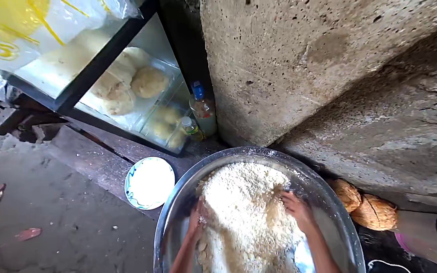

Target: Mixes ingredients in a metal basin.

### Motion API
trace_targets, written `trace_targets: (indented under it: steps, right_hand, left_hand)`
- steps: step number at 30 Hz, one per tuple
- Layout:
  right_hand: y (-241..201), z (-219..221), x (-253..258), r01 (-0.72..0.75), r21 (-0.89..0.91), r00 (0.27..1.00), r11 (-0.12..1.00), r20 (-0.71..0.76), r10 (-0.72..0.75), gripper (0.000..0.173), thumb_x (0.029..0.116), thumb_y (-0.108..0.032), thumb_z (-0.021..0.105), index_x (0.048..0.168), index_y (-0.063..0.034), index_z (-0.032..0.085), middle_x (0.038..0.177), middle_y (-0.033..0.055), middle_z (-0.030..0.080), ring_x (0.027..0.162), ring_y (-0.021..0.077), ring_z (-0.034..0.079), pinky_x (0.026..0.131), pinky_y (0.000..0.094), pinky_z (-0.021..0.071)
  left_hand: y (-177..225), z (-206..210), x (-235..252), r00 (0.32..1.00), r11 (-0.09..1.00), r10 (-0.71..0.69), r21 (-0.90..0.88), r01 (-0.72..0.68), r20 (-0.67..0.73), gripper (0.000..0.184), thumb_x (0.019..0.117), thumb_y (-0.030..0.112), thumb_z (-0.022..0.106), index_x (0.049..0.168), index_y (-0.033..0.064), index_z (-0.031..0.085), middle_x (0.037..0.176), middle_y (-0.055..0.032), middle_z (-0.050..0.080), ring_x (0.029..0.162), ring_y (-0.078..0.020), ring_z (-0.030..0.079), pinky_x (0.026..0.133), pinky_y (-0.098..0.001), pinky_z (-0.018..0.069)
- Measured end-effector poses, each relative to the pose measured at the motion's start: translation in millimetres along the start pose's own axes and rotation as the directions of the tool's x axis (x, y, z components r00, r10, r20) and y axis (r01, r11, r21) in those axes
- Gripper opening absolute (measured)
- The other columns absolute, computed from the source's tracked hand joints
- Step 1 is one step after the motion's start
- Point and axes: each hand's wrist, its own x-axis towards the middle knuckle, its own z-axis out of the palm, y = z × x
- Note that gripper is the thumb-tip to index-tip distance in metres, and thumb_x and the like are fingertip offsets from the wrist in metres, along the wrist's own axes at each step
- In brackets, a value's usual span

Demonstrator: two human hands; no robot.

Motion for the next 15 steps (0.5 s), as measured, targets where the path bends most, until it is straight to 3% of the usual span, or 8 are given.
trace_targets:
  steps: [1, 2, 5, 8, 10, 12, 13, 15]
  right_hand:
    - [2, 20, 10, -0.053, 0.006, 0.999, 0.999, 0.007, 0.053, 0.043, 0.1096, -0.035, 0.044, 0.133, -0.0033, 0.061, 0.125, 0.015, 0.067, 0.11, 0.0229, 0.064, 0.09, 0.0438, 0.0526]
    - [2, 40, 10, -0.122, 0.03, 0.992, 0.992, 0.042, 0.121, 0.044, 0.1102, -0.033, 0.044, 0.139, -0.0016, 0.055, 0.131, 0.0181, 0.062, 0.115, 0.0254, 0.06, 0.095, 0.0461, 0.0502]
    - [7, 82, -21, -0.261, 0.112, 0.965, 0.959, 0.036, 0.259, 0.057, 0.1127, -0.042, 0.027, 0.149, -0.0015, 0.045, 0.139, 0.0236, 0.056, 0.123, 0.0314, 0.058, 0.101, 0.0526, 0.0487]
    - [7, 78, -85, -0.173, 0.052, 0.985, 0.984, 0.021, 0.172, 0.052, 0.1148, -0.028, 0.022, 0.154, 0.0027, 0.036, 0.153, 0.0234, 0.047, 0.139, 0.0266, 0.049, 0.115, 0.0421, 0.0402]
    - [-8, 73, -126, -0.163, -0.167, 0.982, 0.972, 0.067, 0.177, 0.049, 0.1142, -0.015, 0.021, 0.158, 0.0078, 0.025, 0.162, 0.0278, 0.032, 0.151, 0.0305, 0.034, 0.124, 0.0404, 0.0281]
    - [-21, 79, -149, -0.094, -0.395, 0.977, 0.914, 0.139, 0.161, 0.048, 0.1087, 0.0, 0.033, 0.153, 0.0161, 0.026, 0.159, 0.0342, 0.032, 0.151, 0.0349, 0.033, 0.125, 0.04, 0.0245]
    - [-26, 84, -164, -0.012, -0.38, 0.98, 0.925, 0.179, 0.086, 0.051, 0.1056, 0.003, 0.039, 0.152, 0.0185, 0.026, 0.158, 0.035, 0.034, 0.151, 0.0323, 0.035, 0.125, 0.0367, 0.0244]
    - [-25, 97, -186, 0.14, -0.041, 0.977, 0.989, 0.167, -0.131, 0.058, 0.0978, 0.004, 0.046, 0.15, 0.0204, 0.025, 0.148, 0.032, 0.043, 0.134, 0.0136, 0.048, 0.112, 0.0207, 0.0375]
  left_hand:
    - [1, 8, 10, 0.996, 0.999, -0.047, -0.002, 0.048, 0.072, 0.06, 0.1122, 0.043, 0.031, 0.156, 0.0027, 0.037, 0.16, -0.0194, 0.039, 0.147, -0.0267, 0.04, 0.12, -0.0469, 0.0332]
    - [2, 16, 13, 0.986, 0.996, -0.09, -0.006, 0.091, 0.138, 0.062, 0.1121, 0.046, 0.027, 0.159, 0.0062, 0.033, 0.162, -0.0174, 0.036, 0.149, -0.0257, 0.037, 0.121, -0.0479, 0.0322]
    - [7, 33, -4, 0.949, 0.981, -0.181, -0.025, 0.194, 0.259, 0.057, 0.1139, 0.037, 0.015, 0.16, 0.006, 0.027, 0.159, -0.02, 0.038, 0.144, -0.027, 0.042, 0.117, -0.0471, 0.0363]
    - [20, 28, -35, 0.924, 0.956, -0.282, -0.001, 0.293, 0.259, 0.051, 0.1142, 0.024, 0.015, 0.15, -0.0044, 0.037, 0.141, -0.0243, 0.052, 0.123, -0.0253, 0.055, 0.104, -0.0434, 0.0464]
    - [46, 24, -67, 0.889, 0.911, -0.391, -0.036, 0.41, 0.237, 0.047, 0.114, 0.019, 0.015, 0.145, -0.0083, 0.038, 0.132, -0.0241, 0.053, 0.111, -0.0237, 0.055, 0.097, -0.0408, 0.0461]
    - [70, 24, -101, 0.885, 0.906, -0.4, -0.047, 0.422, 0.238, 0.049, 0.1142, 0.024, 0.013, 0.144, -0.0039, 0.04, 0.129, -0.0184, 0.056, 0.109, -0.0179, 0.058, 0.093, -0.0355, 0.0494]
    - [76, 20, -120, 0.9, 0.923, -0.364, -0.04, 0.383, 0.239, 0.047, 0.1139, 0.02, 0.016, 0.144, -0.0065, 0.04, 0.131, -0.0195, 0.055, 0.111, -0.0172, 0.057, 0.096, -0.0339, 0.0481]
    - [76, 12, -149, 0.926, 0.957, -0.268, -0.039, 0.288, 0.265, 0.047, 0.1129, 0.016, 0.019, 0.148, -0.0116, 0.035, 0.144, -0.0253, 0.049, 0.127, -0.0192, 0.052, 0.109, -0.0345, 0.0418]
